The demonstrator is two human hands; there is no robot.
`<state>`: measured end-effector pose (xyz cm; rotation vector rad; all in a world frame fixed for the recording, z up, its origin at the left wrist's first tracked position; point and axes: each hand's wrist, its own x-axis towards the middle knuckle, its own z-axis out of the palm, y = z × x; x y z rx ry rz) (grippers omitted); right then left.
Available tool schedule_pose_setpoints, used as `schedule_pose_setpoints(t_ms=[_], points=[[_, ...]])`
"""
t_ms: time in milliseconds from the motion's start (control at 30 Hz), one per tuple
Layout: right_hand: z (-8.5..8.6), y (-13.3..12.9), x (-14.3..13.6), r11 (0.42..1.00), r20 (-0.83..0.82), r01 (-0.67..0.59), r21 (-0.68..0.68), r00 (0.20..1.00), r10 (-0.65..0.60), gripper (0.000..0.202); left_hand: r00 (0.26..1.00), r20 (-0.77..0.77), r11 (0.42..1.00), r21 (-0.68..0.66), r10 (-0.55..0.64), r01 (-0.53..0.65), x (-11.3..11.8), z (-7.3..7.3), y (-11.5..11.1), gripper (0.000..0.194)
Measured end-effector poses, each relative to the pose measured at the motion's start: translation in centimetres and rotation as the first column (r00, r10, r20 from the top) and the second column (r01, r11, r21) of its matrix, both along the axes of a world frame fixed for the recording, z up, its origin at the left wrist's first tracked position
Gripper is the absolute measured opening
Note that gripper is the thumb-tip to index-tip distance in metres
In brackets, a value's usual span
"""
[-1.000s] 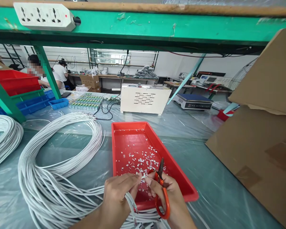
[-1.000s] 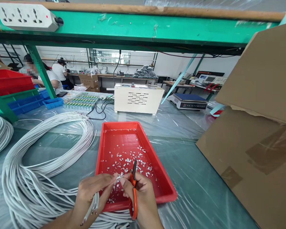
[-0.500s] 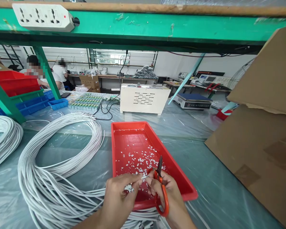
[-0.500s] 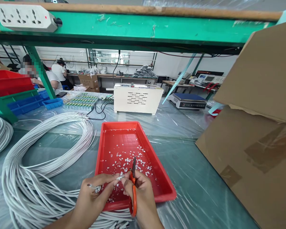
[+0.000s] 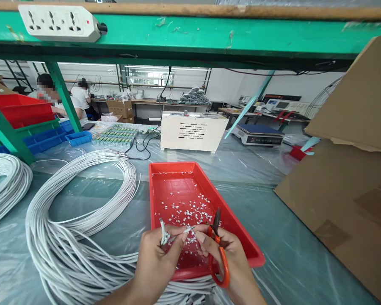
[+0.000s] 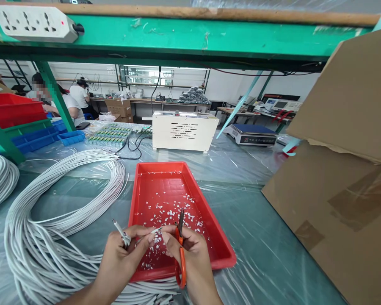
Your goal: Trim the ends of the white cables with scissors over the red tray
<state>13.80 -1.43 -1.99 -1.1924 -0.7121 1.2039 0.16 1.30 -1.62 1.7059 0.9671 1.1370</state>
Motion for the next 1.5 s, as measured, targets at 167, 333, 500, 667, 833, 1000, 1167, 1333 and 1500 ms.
schedule_pose_setpoints(t_ms=[167,333,500,667,833,1000,1167,1333,1500], points=[[0.5,-0.3,-0.9,0.997,-0.048,0.071,-0.007,0.996,-0.072,0.024,0.998,0.008,0.995,0.082,0.056,-0.056,0.0,-0.7,-0.1,0.014],[0.4,-0.2,-1.1,0.992,-0.071,0.117,-0.055,0.99,-0.121,0.025,0.997,-0.03,0.958,0.281,0.066,-0.055,-0.1,-1.2,-0.1,0.013],[-0.3,-0.1,-0.7,0.997,-0.049,0.064,-0.038,0.997,-0.065,0.022,0.99,-0.111,0.842,0.539,0.089,-0.015,-0.2,-0.5,-0.1,0.014],[-1.0,0.0,-0.6,0.998,-0.046,0.056,0.001,0.997,-0.056,0.019,0.985,-0.134,0.835,0.549,0.105,-0.014,0.0,-0.9,-0.2,0.015],[-1.3,0.0,-0.7,0.999,-0.035,0.045,0.017,0.998,-0.045,0.02,0.987,-0.144,0.95,0.31,0.068,-0.02,0.0,-1.7,-0.3,0.015],[-1.3,0.0,-0.8,0.998,-0.024,0.035,0.054,0.999,-0.034,0.02,0.992,-0.124,0.998,0.045,-0.033,0.038,0.0,-0.8,-0.3,0.019],[-0.8,0.2,-0.2,0.999,0.055,0.033,0.031,0.998,-0.034,0.021,0.99,-0.052,0.977,-0.174,-0.134,0.124,0.0,0.0,0.0,0.025],[-0.3,0.2,0.6,0.999,0.163,0.007,0.044,0.987,-0.014,0.022,0.979,0.04,0.936,-0.287,-0.202,0.205,0.0,0.2,0.5,0.04],[0.0,0.2,0.7,0.997,0.175,-0.046,0.065,0.984,0.034,0.019,0.953,0.124,0.89,-0.341,-0.276,0.302,-0.4,0.2,0.7,0.041]])
